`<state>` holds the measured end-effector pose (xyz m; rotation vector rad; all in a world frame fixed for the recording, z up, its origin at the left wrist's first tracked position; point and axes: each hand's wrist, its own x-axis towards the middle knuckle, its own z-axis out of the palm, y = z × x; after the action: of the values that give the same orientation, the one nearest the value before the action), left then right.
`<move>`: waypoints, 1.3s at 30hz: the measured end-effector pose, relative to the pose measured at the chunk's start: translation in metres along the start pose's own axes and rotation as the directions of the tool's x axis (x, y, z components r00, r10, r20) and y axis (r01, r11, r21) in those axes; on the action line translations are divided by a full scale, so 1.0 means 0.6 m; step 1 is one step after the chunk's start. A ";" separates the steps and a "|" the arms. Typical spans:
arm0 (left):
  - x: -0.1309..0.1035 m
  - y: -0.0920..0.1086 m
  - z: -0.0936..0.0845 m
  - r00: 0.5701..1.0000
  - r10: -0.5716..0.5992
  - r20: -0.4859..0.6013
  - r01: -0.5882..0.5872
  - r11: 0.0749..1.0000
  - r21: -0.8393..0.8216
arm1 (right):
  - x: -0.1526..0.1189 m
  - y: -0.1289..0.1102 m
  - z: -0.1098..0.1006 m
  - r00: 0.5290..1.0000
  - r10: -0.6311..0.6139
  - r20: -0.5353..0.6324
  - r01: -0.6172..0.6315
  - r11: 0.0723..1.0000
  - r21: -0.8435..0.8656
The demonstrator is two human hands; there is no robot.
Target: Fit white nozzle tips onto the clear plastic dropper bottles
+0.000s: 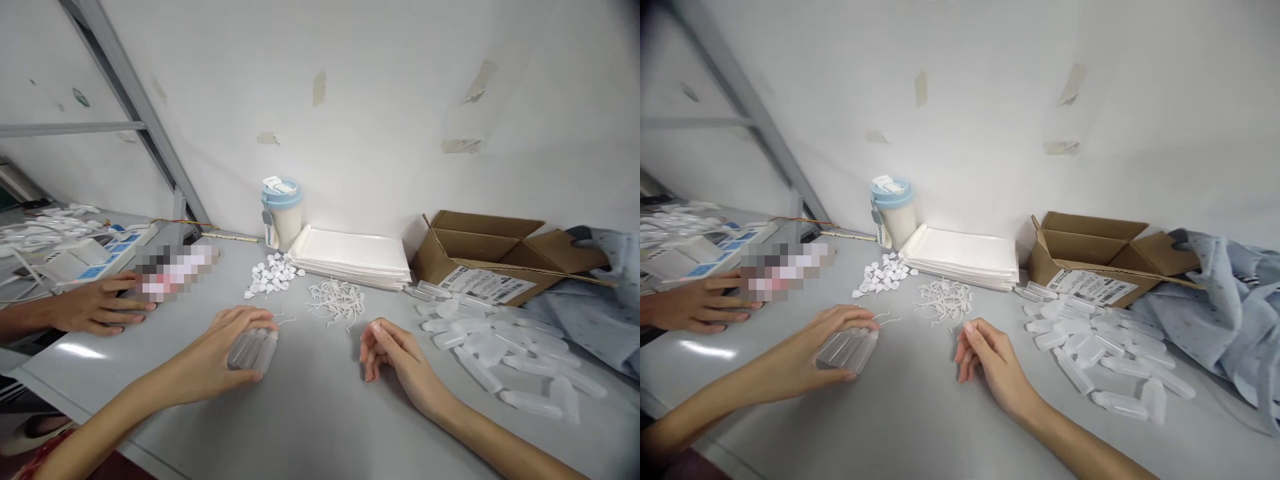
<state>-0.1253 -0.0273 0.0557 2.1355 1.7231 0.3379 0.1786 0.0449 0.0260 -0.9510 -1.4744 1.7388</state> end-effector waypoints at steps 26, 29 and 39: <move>0.001 0.006 -0.013 0.992 0.030 0.121 -0.032 0.999 0.018 | 0.001 -0.004 0.000 0.998 0.053 0.017 -0.052 0.997 -0.065; -0.001 0.000 -0.009 0.993 0.033 0.117 -0.037 0.999 0.033 | -0.002 -0.003 -0.001 0.999 0.037 -0.014 -0.038 0.998 -0.059; -0.014 -0.026 0.026 0.961 0.192 -0.201 -0.178 0.980 0.086 | -0.014 -0.009 -0.006 0.996 -0.084 -0.015 0.076 0.952 -0.298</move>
<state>-0.1347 -0.0350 0.0351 2.3914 1.6655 0.5825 0.1863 0.0406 0.0319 -1.0449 -1.7649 1.4654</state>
